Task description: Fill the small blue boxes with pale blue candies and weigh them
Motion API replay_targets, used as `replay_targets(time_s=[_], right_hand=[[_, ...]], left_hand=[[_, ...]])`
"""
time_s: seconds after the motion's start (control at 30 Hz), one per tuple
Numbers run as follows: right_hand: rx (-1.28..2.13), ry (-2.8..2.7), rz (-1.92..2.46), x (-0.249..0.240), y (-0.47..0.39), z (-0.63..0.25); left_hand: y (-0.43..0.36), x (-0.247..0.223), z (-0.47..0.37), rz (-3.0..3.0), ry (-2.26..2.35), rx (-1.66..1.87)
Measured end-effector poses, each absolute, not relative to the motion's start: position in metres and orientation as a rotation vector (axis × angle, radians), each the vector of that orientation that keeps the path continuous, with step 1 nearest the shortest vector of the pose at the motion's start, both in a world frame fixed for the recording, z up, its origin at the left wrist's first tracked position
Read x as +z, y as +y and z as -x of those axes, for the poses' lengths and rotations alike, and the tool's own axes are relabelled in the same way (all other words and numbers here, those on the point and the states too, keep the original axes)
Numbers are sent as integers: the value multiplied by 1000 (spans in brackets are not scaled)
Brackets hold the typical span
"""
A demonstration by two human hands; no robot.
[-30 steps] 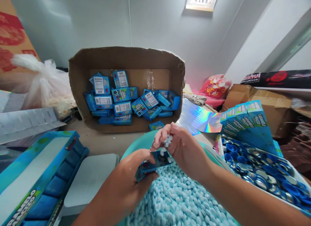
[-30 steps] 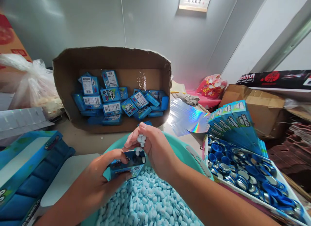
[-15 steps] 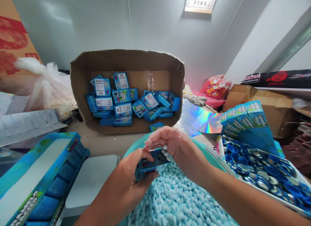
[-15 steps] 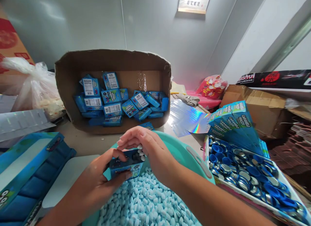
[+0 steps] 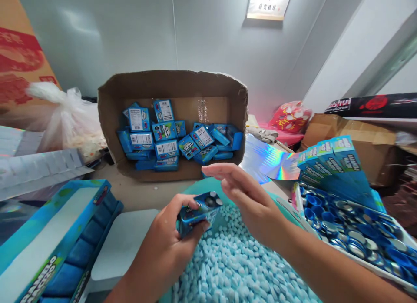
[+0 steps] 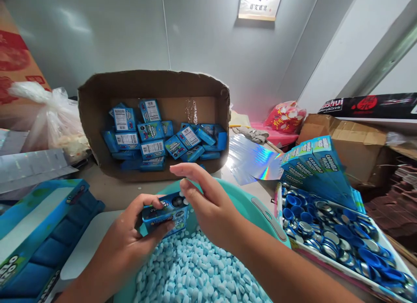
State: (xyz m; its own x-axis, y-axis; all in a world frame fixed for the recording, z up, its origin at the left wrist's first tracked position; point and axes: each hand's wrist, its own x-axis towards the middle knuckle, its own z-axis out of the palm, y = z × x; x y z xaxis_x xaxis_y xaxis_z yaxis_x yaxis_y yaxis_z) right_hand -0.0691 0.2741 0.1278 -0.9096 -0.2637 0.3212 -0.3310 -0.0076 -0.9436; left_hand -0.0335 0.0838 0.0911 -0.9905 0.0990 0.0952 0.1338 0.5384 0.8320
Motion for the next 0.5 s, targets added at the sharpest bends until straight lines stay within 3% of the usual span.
replay_targets(time_s=[0.2, 0.5], right_hand=[[1779, -2355, -634, 124, 272, 78], [1615, -2528, -623, 128, 273, 82]], left_hand=[[83, 89, 33, 81, -2661, -1558], [83, 88, 32, 218, -2642, -1442]])
